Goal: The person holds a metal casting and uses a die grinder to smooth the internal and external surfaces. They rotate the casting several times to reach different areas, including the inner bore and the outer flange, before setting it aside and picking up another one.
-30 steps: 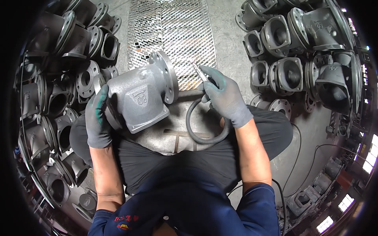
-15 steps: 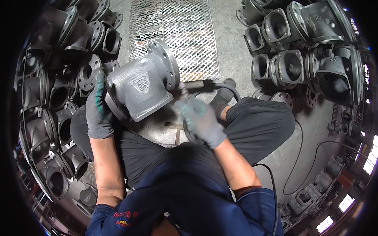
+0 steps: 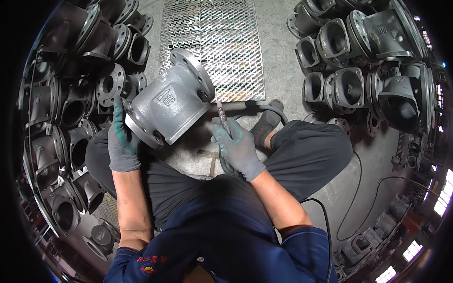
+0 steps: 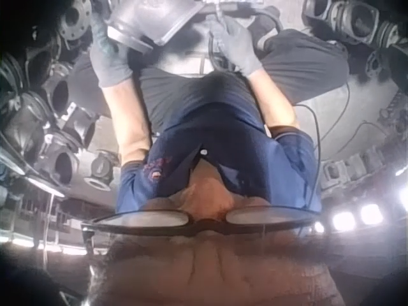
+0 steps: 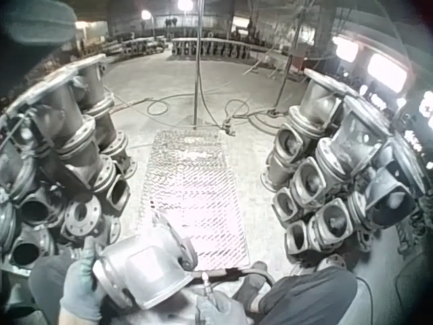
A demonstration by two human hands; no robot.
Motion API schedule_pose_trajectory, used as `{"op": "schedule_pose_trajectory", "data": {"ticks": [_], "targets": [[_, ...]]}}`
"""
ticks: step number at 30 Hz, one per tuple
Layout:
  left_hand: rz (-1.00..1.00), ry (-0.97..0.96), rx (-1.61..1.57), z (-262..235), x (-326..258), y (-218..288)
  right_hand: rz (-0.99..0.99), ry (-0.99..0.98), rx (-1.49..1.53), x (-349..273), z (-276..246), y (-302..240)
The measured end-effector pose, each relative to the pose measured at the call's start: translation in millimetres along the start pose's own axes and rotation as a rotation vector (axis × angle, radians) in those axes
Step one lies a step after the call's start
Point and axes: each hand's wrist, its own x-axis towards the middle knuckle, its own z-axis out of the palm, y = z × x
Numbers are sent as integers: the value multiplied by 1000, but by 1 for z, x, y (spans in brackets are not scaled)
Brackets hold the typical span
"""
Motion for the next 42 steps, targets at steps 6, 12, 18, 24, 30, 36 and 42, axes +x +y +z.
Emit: {"op": "schedule_pose_trajectory", "data": {"ticks": [6, 12, 18, 24, 30, 36, 42], "targets": [[219, -72, 182, 2, -5, -12, 23, -80, -45, 9, 30, -3], [638, -176, 934, -7, -16, -2, 11, -38, 13, 12, 51, -21], [522, -345, 695, 22, -26, 9, -6, -1, 237, 27, 75, -45], [150, -61, 520, 83, -8, 15, 75, -19, 363, 52, 67, -86], [146, -2, 576, 62, 13, 4, -324, -150, -216, 70, 21, -52], [191, -8, 680, 63, 21, 9, -99, -203, -412, 71, -61, -87], [69, 41, 643, 62, 19, 10, -324, -223, -780, 83, -75, -102]]}}
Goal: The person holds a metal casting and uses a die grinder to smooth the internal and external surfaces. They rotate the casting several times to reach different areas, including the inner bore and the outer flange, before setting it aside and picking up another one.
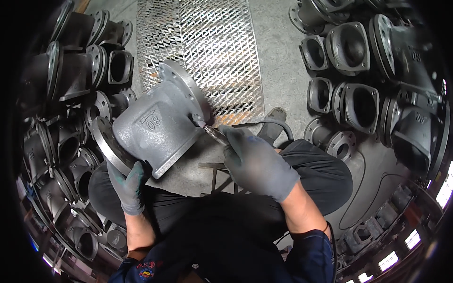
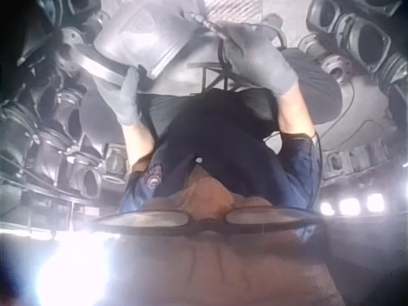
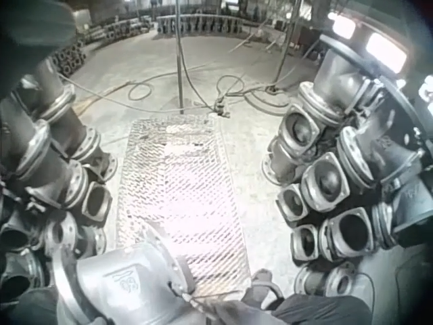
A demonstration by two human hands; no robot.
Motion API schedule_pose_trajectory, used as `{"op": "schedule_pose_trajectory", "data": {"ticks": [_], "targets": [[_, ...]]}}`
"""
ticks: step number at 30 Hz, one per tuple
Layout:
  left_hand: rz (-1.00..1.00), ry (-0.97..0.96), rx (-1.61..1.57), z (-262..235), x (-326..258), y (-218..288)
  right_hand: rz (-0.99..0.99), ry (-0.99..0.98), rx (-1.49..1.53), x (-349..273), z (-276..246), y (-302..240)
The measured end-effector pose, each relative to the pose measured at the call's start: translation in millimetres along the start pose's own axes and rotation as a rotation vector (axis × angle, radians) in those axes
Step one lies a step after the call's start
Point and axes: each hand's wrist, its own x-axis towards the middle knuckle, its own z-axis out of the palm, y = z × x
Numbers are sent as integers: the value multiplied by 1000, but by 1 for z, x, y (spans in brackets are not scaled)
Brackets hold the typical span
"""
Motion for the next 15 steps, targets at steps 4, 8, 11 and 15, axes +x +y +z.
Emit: {"op": "schedule_pose_trajectory", "data": {"ticks": [4, 8, 11, 15], "targets": [[11, 17, 28, -3, -5, -10, 80, -74, -222, 8, -14, -20], [76, -30, 45, 0, -9, -6, -64, -11, -384, 7, -17, -15], [142, -36, 98, 5, -12, -8, 3, -107, -538, 15, -23, -36], [338, -72, 218, 8, -14, -10, -3, -193, -527, 28, -17, -44]]}}
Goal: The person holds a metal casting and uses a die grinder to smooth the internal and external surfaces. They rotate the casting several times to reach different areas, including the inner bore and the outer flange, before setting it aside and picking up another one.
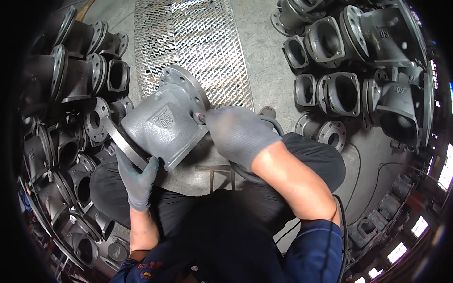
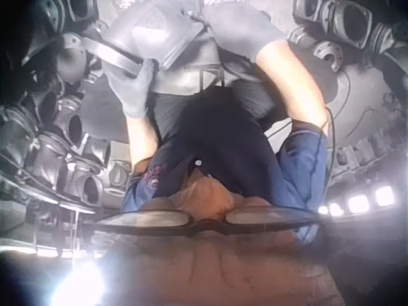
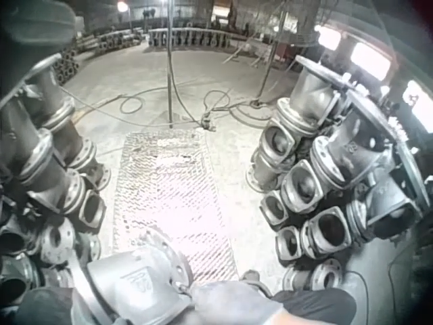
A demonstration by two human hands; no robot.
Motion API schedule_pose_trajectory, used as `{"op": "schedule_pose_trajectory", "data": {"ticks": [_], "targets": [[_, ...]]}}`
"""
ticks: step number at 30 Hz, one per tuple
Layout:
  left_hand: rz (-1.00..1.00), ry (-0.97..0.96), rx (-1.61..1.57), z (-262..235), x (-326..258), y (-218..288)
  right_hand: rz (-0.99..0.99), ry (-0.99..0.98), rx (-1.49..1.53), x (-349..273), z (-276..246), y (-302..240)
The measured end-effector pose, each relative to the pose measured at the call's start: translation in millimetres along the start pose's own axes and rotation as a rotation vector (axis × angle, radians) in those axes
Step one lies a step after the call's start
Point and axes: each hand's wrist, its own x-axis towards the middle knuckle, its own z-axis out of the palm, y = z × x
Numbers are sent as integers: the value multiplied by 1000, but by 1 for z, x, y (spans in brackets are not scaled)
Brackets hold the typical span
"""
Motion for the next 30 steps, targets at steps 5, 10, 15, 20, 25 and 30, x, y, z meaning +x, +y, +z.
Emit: {"op": "schedule_pose_trajectory", "data": {"ticks": [5, 10, 15, 20, 25, 30], "targets": [[-82, 2, -40, 3, -12, -4, 49, -92, 36, 20, -3, -15], [-10, 8, 39, 8, -21, -4, 118, -224, -1, 31, -5, -18], [-44, 5, 32, 12, -38, -18, 176, -193, 34, 33, 16, -22], [-94, 30, 14, 18, -47, -21, 186, -55, 5, 30, 34, -23], [-81, 26, 18, 18, -51, -24, 164, -40, -58, 31, 33, -29], [-31, -10, -5, 17, -51, -21, 157, -86, -82, 32, 36, -26]]}}
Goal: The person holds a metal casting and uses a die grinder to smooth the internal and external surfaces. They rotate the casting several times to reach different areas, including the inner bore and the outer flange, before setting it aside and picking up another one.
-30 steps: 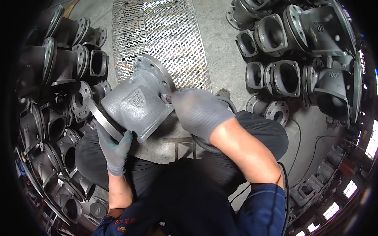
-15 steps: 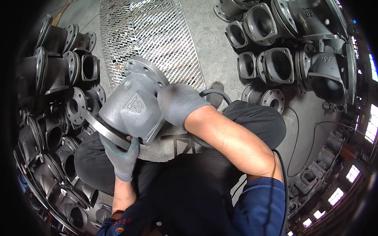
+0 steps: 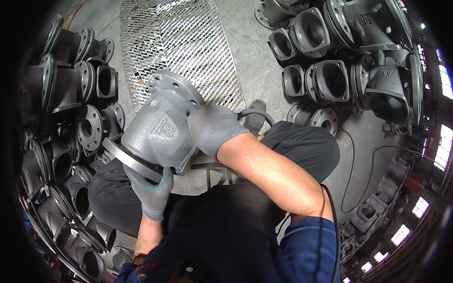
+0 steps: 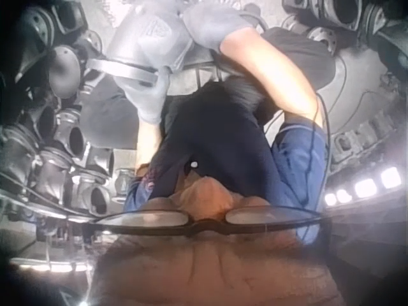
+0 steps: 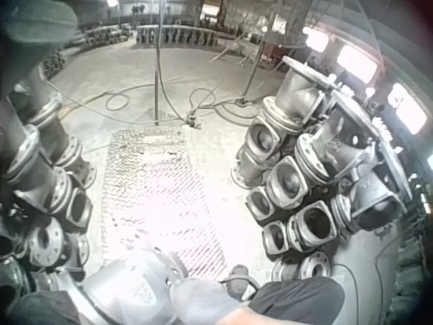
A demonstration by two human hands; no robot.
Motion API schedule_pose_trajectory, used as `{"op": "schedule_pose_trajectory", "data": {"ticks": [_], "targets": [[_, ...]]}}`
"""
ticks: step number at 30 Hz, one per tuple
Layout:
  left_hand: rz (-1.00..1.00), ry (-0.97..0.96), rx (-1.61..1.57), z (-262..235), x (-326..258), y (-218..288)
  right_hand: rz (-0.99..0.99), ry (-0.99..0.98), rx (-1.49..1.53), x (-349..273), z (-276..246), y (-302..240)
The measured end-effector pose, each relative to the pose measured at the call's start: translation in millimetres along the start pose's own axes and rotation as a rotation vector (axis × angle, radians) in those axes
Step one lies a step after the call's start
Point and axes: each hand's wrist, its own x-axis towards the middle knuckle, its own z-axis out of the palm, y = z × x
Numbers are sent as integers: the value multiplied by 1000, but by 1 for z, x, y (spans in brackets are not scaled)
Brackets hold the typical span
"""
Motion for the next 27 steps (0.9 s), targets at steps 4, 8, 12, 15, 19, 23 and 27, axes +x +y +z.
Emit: {"op": "schedule_pose_trajectory", "data": {"ticks": [4, 8, 12, 15, 19, 23, 27], "targets": [[82, 12, 89, 0, 0, -3, 19, 62, 31, -2, 5, -2], [101, -1, 89, 1, 0, -2, 17, 95, -35, -1, 15, 1], [57, -25, 96, 2, 1, 1, -37, 144, -19, -10, 11, 0], [16, -23, 29, 6, -1, 1, -40, 204, -24, -11, 13, -1], [94, -35, 131, 4, -3, -1, 32, 156, -4, -13, 10, -5], [119, -74, 163, 2, -4, -7, 43, 103, -7, -10, 6, -4], [124, -62, 154, 4, -5, -7, 143, 10, 74, -6, -5, -7]]}}
